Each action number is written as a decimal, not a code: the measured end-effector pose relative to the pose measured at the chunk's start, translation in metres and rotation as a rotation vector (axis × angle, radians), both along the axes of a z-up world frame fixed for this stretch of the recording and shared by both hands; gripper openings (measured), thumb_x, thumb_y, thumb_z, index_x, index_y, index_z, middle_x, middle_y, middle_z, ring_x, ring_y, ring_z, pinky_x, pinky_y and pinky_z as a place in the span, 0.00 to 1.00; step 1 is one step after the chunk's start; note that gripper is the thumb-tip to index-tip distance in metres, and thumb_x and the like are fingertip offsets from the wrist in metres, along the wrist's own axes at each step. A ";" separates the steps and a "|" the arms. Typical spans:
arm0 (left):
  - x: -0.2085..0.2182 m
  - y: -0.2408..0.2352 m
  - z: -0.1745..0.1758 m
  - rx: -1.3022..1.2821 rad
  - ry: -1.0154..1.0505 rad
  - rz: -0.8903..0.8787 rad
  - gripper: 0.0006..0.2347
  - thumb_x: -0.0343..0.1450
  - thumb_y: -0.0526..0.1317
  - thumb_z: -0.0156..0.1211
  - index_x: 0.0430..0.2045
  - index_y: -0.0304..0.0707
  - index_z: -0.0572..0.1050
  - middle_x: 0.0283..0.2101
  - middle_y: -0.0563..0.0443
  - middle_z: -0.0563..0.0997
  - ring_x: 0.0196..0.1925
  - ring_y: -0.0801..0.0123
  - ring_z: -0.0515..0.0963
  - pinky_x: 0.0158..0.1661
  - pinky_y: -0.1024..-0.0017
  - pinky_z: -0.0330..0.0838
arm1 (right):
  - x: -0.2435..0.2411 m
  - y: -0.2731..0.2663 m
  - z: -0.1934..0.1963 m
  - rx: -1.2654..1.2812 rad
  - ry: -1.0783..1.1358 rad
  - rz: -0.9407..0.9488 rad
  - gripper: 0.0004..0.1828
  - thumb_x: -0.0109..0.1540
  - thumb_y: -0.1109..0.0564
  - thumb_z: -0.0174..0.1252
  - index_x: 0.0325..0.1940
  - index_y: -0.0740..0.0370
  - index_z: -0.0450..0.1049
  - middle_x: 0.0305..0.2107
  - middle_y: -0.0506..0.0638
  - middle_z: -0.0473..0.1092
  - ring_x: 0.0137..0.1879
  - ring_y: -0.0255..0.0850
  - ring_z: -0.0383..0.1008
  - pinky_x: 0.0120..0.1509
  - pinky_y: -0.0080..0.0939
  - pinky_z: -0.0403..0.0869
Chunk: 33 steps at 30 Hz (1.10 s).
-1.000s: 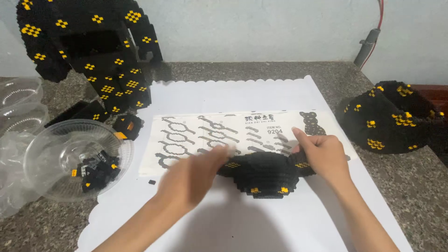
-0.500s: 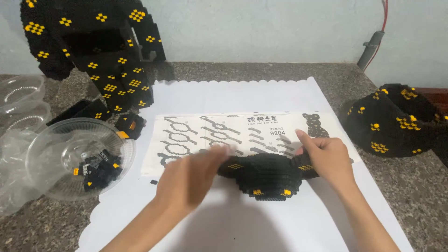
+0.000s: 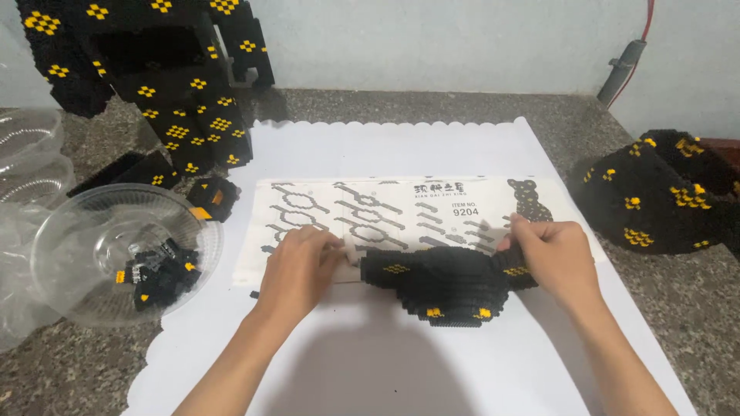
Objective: Assembling a complex building block model by following a printed instruction manual
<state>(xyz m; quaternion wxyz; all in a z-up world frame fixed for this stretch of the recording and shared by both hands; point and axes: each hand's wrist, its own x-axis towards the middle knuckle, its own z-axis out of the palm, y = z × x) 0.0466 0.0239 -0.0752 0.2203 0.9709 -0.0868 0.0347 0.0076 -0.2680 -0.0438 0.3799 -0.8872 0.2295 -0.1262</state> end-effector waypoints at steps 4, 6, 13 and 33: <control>-0.011 -0.007 0.025 -0.253 0.042 0.009 0.05 0.68 0.41 0.56 0.30 0.50 0.80 0.32 0.56 0.81 0.45 0.63 0.77 0.48 0.60 0.73 | 0.010 -0.005 -0.012 -0.003 -0.033 0.013 0.20 0.60 0.48 0.55 0.18 0.59 0.78 0.04 0.56 0.61 0.16 0.44 0.60 0.27 0.41 0.61; -0.011 -0.006 0.022 -0.591 0.050 -0.084 0.05 0.68 0.39 0.58 0.30 0.53 0.81 0.31 0.54 0.84 0.42 0.63 0.81 0.48 0.62 0.74 | 0.009 -0.004 -0.011 0.001 -0.039 -0.007 0.18 0.59 0.49 0.56 0.20 0.60 0.79 0.06 0.58 0.63 0.15 0.45 0.61 0.26 0.40 0.60; -0.013 -0.004 0.017 -0.749 0.132 -0.324 0.07 0.62 0.39 0.64 0.30 0.40 0.81 0.31 0.57 0.80 0.32 0.76 0.76 0.38 0.80 0.68 | 0.004 -0.003 -0.005 0.110 -0.015 0.006 0.21 0.61 0.47 0.55 0.19 0.60 0.80 0.12 0.47 0.67 0.21 0.34 0.59 0.29 0.33 0.59; -0.014 -0.001 0.029 -0.555 0.251 -0.334 0.07 0.61 0.35 0.61 0.30 0.46 0.79 0.33 0.60 0.78 0.29 0.74 0.72 0.35 0.79 0.67 | -0.001 0.006 0.007 0.120 -0.004 -0.025 0.15 0.53 0.56 0.52 0.17 0.63 0.80 0.11 0.49 0.69 0.21 0.34 0.60 0.28 0.34 0.60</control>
